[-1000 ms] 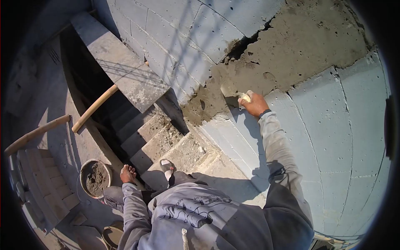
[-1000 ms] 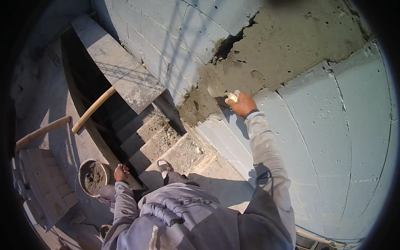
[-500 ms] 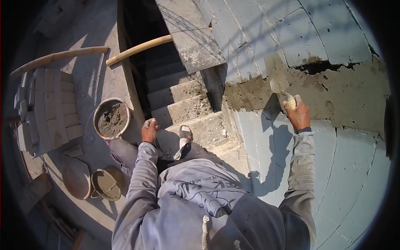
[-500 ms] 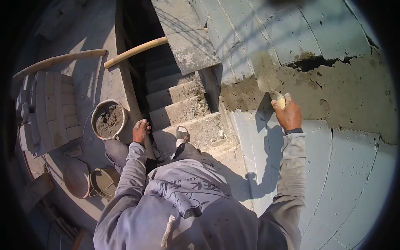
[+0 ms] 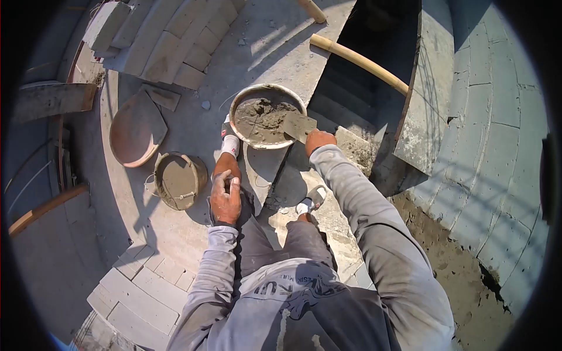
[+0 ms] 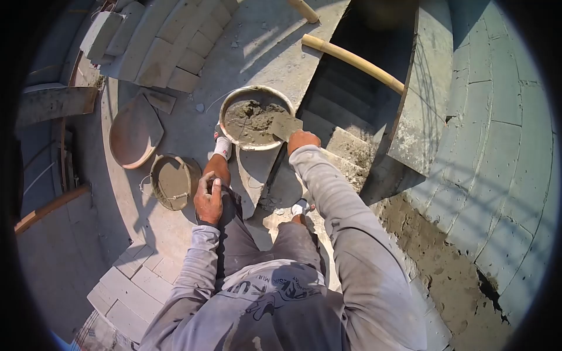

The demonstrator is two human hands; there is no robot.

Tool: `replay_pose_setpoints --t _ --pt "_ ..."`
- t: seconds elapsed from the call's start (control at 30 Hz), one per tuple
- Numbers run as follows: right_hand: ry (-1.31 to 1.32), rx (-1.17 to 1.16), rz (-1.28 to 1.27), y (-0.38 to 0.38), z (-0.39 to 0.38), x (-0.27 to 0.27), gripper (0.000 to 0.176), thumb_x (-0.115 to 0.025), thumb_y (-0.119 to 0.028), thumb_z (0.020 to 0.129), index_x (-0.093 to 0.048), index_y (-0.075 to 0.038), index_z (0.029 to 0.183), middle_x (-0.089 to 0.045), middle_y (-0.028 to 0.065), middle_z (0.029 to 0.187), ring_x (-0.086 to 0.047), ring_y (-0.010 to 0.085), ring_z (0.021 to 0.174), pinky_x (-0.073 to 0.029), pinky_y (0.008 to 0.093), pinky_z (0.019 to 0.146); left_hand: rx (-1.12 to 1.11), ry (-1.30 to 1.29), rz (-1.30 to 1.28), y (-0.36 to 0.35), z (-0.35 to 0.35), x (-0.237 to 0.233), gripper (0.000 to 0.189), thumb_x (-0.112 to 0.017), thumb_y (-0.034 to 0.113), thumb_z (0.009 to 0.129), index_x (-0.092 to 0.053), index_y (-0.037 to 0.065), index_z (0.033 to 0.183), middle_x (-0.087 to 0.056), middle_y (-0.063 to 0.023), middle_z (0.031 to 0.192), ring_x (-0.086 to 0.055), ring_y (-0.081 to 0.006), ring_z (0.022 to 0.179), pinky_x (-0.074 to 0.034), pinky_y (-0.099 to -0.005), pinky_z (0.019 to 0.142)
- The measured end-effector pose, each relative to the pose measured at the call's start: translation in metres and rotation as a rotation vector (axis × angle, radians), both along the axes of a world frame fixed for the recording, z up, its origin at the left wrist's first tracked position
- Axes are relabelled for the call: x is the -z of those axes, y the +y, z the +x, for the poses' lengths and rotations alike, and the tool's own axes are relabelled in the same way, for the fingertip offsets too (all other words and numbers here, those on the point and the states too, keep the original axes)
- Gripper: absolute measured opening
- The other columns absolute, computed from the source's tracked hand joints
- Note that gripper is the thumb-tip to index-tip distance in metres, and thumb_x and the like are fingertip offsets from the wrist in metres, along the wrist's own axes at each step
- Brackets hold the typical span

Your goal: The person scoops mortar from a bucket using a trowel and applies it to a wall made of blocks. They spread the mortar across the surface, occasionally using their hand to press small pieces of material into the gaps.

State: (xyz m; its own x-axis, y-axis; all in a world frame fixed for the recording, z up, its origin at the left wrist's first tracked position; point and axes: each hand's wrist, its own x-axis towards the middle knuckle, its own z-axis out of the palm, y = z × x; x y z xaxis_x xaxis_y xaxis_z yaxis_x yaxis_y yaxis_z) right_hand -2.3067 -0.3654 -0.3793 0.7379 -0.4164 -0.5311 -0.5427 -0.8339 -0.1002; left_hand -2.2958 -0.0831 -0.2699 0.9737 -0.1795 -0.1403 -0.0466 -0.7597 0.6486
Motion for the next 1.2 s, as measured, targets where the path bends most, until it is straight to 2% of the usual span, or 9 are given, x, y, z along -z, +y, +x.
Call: replay_pose_setpoints --t 0.07,0.17,0.3,0.5,0.53,0.67,0.8,0.93,1.2 --pt "0.234 -0.138 0.168 0.004 0.045 0.029 0.029 -0.053 -0.018 0.08 -0.066 -0.001 0.099 -0.067 0.0181 0.095 -0.065 0.0307 0.091 -0.052 0.0395 0.076 0.084 -0.096 0.096 -0.003 0.012 -0.004 0.033 -0.059 0.028 0.086 -0.06 0.006 0.11 -0.064 -0.0131 0.092 -0.063 -0.026 0.081 -0.049 -0.0351 0.072" --pt "0.286 -0.056 0.253 0.021 0.062 0.063 0.028 -0.057 -0.022 0.075 -0.069 -0.001 0.092 -0.066 0.0182 0.098 -0.064 0.0314 0.094 -0.052 0.0392 0.079 0.056 -0.054 0.111 0.005 0.04 -0.009 0.03 -0.06 0.025 0.084 -0.061 0.005 0.107 -0.064 -0.0108 0.089 -0.063 -0.0246 0.078 -0.049 -0.0349 0.07" --pt "0.164 0.151 0.288 0.029 0.026 0.074 0.039 -0.061 -0.027 0.072 -0.064 0.005 0.095 -0.064 0.0244 0.095 -0.063 0.0367 0.092 -0.049 0.0405 0.083 -0.037 -0.066 -0.003 0.032 0.077 -0.005 0.032 -0.059 0.026 0.085 -0.06 0.0 0.105 -0.064 -0.0135 0.086 -0.063 -0.0252 0.075 -0.049 -0.0347 0.069" --pt "0.196 0.14 0.353 0.05 0.058 0.088 0.046 -0.063 -0.029 0.071 -0.06 0.007 0.101 -0.064 0.0251 0.093 -0.062 0.0373 0.092 -0.05 0.0418 0.081 -0.053 0.005 -0.039 0.029 0.103 -0.009 0.031 -0.059 0.024 0.085 -0.059 -0.001 0.104 -0.064 -0.0144 0.09 -0.063 -0.0247 0.078 -0.049 -0.0337 0.07" --pt "0.145 0.119 0.339 0.053 0.05 0.092 0.053 -0.063 -0.031 0.072 -0.056 0.007 0.109 -0.064 0.0251 0.09 -0.063 0.0374 0.089 -0.05 0.0419 0.079 -0.062 0.018 -0.043 0.03 0.105 -0.008 0.031 -0.059 0.024 0.085 -0.059 0.0 0.104 -0.064 -0.0147 0.091 -0.063 -0.0247 0.078 -0.049 -0.034 0.071" --pt "0.088 0.108 0.301 0.046 0.008 0.061 0.064 -0.063 -0.032 0.075 -0.047 0.006 0.124 -0.063 0.0243 0.099 -0.061 0.0363 0.092 -0.049 0.0421 0.082 -0.104 0.086 -0.07 0.034 0.106 -0.006 0.031 -0.059 0.025 0.086 -0.059 0.001 0.105 -0.064 -0.0153 0.094 -0.063 -0.0253 0.081 -0.049 -0.0347 0.073" --pt "0.21 0.071 0.322 0.026 -0.008 0.043 0.064 -0.061 -0.032 0.076 -0.044 0.004 0.126 -0.061 0.0238 0.105 -0.06 0.0347 0.098 -0.048 0.0421 0.086 -0.101 0.088 -0.084 0.03 0.097 -0.001 0.032 -0.057 0.027 0.087 -0.059 0.002 0.106 -0.064 -0.0161 0.1 -0.062 -0.0284 0.088 -0.048 -0.036 0.077" --pt "0.061 0.096 0.273 0.033 -0.011 0.041 0.057 -0.062 -0.029 0.075 -0.049 0.002 0.121 -0.062 0.0228 0.102 -0.061 0.0351 0.096 -0.048 0.0422 0.084 -0.036 0.009 -0.057 0.021 0.079 -0.004 0.035 -0.056 0.03 0.088 -0.059 0.002 0.108 -0.064 -0.0171 0.098 -0.062 -0.03 0.087 -0.048 -0.0365 0.077" --pt "0.051 0.065 0.279 0.023 -0.021 0.018 0.05 -0.064 -0.031 0.074 -0.052 0.001 0.111 -0.064 0.0212 0.097 -0.062 0.0353 0.093 -0.049 0.0432 0.082 0.027 -0.073 -0.064 0.015 0.049 0.003 0.037 -0.056 0.033 0.088 -0.059 0.002 0.108 -0.064 -0.0175 0.097 -0.063 -0.0302 0.086 -0.048 -0.0375 0.075"
